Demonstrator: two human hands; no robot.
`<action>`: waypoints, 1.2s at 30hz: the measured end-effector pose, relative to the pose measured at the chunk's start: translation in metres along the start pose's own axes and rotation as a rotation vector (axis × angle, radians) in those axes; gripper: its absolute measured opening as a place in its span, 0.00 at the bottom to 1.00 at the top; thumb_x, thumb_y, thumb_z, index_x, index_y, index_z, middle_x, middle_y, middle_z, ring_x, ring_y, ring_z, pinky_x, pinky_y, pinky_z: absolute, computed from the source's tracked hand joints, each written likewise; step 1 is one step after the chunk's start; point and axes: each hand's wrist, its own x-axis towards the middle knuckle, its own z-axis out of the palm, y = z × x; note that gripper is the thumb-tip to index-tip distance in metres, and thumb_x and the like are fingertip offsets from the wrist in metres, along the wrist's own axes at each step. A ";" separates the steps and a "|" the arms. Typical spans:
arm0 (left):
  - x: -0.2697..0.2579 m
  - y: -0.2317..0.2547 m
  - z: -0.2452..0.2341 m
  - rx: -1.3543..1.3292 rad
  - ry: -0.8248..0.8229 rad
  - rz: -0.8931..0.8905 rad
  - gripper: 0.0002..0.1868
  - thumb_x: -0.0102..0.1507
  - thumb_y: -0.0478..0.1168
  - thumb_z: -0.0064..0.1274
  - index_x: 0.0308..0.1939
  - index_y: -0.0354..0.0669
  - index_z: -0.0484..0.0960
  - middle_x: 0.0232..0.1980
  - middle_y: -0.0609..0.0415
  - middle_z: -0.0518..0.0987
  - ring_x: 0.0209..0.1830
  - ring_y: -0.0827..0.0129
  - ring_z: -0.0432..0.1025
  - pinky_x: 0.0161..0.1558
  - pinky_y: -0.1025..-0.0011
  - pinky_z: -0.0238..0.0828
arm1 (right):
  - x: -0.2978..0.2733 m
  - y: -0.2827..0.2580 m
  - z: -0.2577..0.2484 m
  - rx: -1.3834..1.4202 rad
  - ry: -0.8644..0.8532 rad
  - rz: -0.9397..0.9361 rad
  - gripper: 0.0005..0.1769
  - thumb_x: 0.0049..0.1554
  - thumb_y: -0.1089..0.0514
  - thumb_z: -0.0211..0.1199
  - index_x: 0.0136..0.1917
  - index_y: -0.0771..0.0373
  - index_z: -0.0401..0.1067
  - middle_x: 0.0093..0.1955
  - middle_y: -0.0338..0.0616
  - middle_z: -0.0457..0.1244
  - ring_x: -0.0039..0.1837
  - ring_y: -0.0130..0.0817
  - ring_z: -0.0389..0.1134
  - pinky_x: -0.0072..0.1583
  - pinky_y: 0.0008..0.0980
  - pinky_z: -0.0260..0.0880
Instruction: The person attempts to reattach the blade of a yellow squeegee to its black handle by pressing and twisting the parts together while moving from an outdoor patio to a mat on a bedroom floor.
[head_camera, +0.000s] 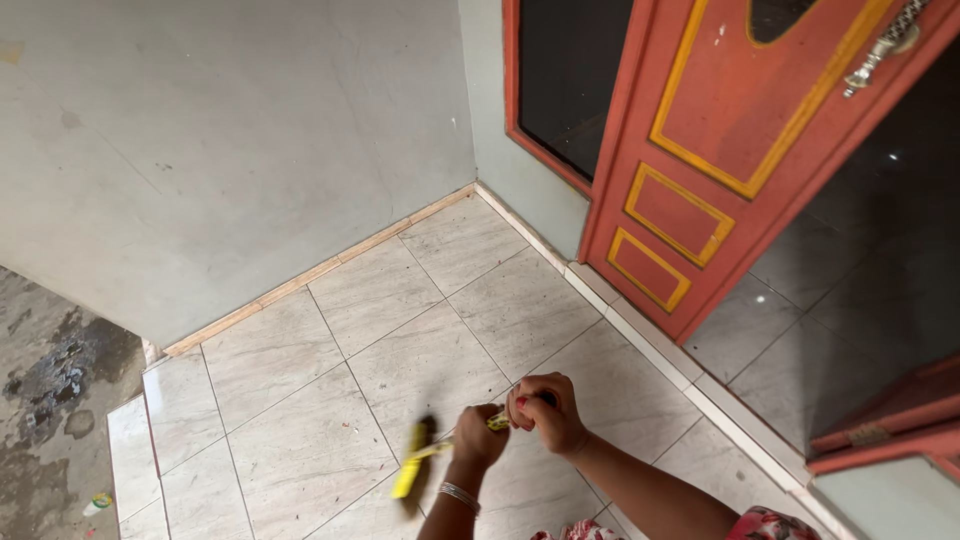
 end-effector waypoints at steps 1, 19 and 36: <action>0.005 0.001 -0.001 0.125 0.029 -0.017 0.10 0.59 0.45 0.57 0.27 0.45 0.86 0.28 0.41 0.81 0.29 0.44 0.77 0.33 0.54 0.74 | 0.002 0.004 -0.010 0.008 -0.001 0.032 0.14 0.53 0.70 0.48 0.28 0.65 0.53 0.22 0.45 0.52 0.26 0.32 0.49 0.35 0.38 0.60; 0.090 0.174 0.099 -0.471 -0.309 0.502 0.08 0.60 0.40 0.57 0.32 0.38 0.83 0.30 0.38 0.81 0.31 0.46 0.77 0.33 0.57 0.74 | 0.062 -0.169 -0.056 -0.593 0.170 -0.015 0.17 0.51 0.70 0.57 0.26 0.62 0.56 0.22 0.36 0.49 0.27 0.24 0.47 0.31 0.30 0.49; 0.137 -0.022 0.018 -0.043 -0.191 0.013 0.11 0.56 0.45 0.59 0.25 0.42 0.87 0.24 0.43 0.83 0.22 0.54 0.79 0.32 0.57 0.77 | 0.087 0.047 -0.070 -0.166 0.067 -0.132 0.14 0.53 0.66 0.49 0.26 0.63 0.58 0.22 0.41 0.55 0.24 0.27 0.53 0.29 0.32 0.58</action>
